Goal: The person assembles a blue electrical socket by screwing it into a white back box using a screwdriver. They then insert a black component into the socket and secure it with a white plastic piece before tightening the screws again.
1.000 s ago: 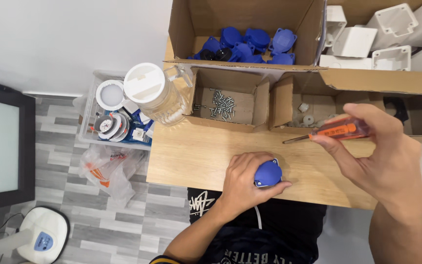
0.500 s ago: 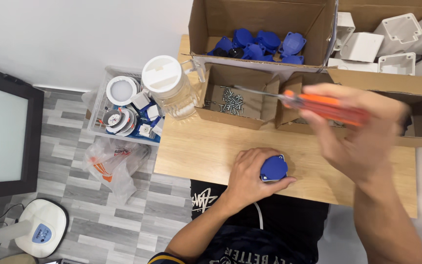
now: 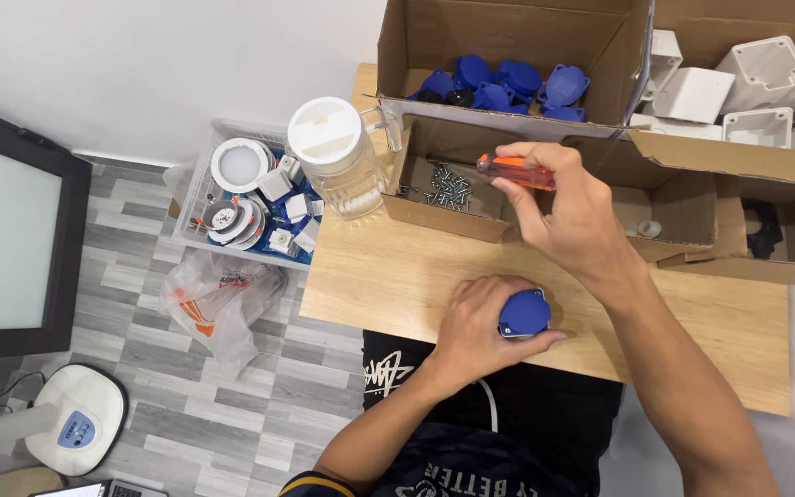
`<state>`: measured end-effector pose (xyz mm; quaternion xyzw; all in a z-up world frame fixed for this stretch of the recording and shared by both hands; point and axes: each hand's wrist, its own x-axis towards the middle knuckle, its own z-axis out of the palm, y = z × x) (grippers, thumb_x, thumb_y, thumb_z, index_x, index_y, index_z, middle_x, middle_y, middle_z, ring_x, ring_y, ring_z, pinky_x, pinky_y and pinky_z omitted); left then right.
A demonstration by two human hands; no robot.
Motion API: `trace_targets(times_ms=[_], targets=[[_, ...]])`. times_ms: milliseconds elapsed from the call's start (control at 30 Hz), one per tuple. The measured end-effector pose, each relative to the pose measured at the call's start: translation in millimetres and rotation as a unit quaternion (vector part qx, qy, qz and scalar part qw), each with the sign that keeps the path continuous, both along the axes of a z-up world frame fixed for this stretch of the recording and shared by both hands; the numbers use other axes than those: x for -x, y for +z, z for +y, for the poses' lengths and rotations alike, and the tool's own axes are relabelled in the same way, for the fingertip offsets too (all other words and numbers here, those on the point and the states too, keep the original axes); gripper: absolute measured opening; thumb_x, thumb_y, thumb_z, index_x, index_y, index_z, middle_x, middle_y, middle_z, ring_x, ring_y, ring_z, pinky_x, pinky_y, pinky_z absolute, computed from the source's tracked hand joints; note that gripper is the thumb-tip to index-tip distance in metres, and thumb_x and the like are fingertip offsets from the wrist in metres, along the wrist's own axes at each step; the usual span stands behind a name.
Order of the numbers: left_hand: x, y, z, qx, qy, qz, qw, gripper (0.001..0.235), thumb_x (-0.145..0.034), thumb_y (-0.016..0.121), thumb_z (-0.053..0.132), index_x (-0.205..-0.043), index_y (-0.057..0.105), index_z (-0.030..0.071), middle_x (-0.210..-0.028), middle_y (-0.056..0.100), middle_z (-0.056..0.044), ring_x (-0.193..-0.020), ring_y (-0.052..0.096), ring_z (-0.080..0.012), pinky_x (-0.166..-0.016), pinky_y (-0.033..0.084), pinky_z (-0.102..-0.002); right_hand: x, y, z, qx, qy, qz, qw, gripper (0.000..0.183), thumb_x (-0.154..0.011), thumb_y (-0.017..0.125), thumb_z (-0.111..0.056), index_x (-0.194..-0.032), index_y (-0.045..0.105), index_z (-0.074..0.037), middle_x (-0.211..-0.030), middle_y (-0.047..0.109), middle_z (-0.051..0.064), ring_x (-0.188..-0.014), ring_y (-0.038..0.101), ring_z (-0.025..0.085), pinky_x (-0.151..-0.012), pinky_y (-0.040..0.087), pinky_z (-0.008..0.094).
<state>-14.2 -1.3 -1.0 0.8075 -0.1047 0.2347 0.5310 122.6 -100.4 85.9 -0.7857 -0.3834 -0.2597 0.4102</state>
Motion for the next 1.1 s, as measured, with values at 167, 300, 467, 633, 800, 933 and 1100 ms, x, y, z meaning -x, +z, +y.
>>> trace_targets(times_ms=[167,300,467,633,800,933,1100], targets=[[0,-1,-1,-0.003,0.002,0.006,1.0,0.054,-0.078,0.092,0.043,-0.119,0.071,0.015,-0.109,0.079,-0.004,-0.101,0.078,-0.0267,-0.092,0.058,-0.041,-1,-2,-1,-0.001,0.005,0.0,1.0,0.032,-0.104,0.085,-0.002,-0.115,0.055,0.0,-0.115,0.084,0.018,-0.097,0.082,0.04,-0.083,0.063,0.042],[1,0,-1,-0.002,0.001,0.001,1.0,0.055,-0.077,0.092,0.043,-0.119,0.071,0.015,-0.109,0.079,-0.004,-0.101,0.079,-0.0266,-0.092,0.058,-0.041,6,4,-13,-0.017,-0.005,0.003,1.0,0.034,-0.103,0.087,-0.002,-0.115,0.056,-0.002,-0.116,0.085,0.016,-0.096,0.082,0.037,-0.083,0.062,0.04],[5,5,3,-0.091,-0.007,0.03,0.995,0.074,-0.077,0.085,0.063,-0.128,0.066,0.013,-0.13,0.076,0.0,-0.119,0.075,-0.0213,-0.103,0.052,-0.04,39,30,-42,-0.128,0.049,0.082,0.987,0.052,-0.104,0.072,0.023,-0.129,0.032,0.0,-0.13,0.064,0.045,-0.122,0.074,0.05,-0.108,0.065,0.05],[9,8,9,-0.047,-0.035,0.068,0.996,0.087,-0.076,0.081,0.068,-0.137,0.06,0.01,-0.138,0.069,-0.009,-0.128,0.067,-0.0276,-0.112,0.053,-0.044,65,15,-83,-0.224,0.017,0.105,0.969,0.05,-0.109,0.061,0.021,-0.13,0.024,-0.005,-0.117,0.059,0.049,-0.113,0.069,0.055,-0.092,0.067,0.059],[8,-8,22,0.132,-0.065,0.019,0.989,0.072,-0.093,0.077,0.058,-0.138,0.059,0.004,-0.137,0.065,-0.016,-0.131,0.066,-0.0289,-0.116,0.058,-0.04,103,-41,-140,-0.309,-0.046,0.165,0.935,0.048,-0.115,0.062,0.005,-0.135,0.024,-0.014,-0.127,0.06,0.045,-0.108,0.067,0.05,-0.091,0.067,0.064],[16,-7,40,0.119,-0.026,-0.038,0.992,0.043,-0.104,0.075,0.036,-0.133,0.065,0.006,-0.133,0.069,-0.015,-0.125,0.069,-0.0279,-0.109,0.062,-0.038,141,-83,-182,-0.398,-0.086,0.257,0.877,0.045,-0.116,0.066,-0.007,-0.137,0.029,-0.02,-0.134,0.066,0.032,-0.097,0.071,0.044,-0.089,0.065,0.049],[30,10,41,0.097,-0.02,-0.055,0.994,0.032,-0.105,0.075,0.026,-0.127,0.072,0.004,-0.123,0.074,-0.014,-0.116,0.074,-0.0285,-0.108,0.064,-0.038,169,-103,-195,-0.444,-0.07,0.326,0.832,0.046,-0.113,0.07,-0.012,-0.136,0.032,-0.02,-0.135,0.069,0.027,-0.094,0.074,0.043,-0.086,0.067,0.044]])
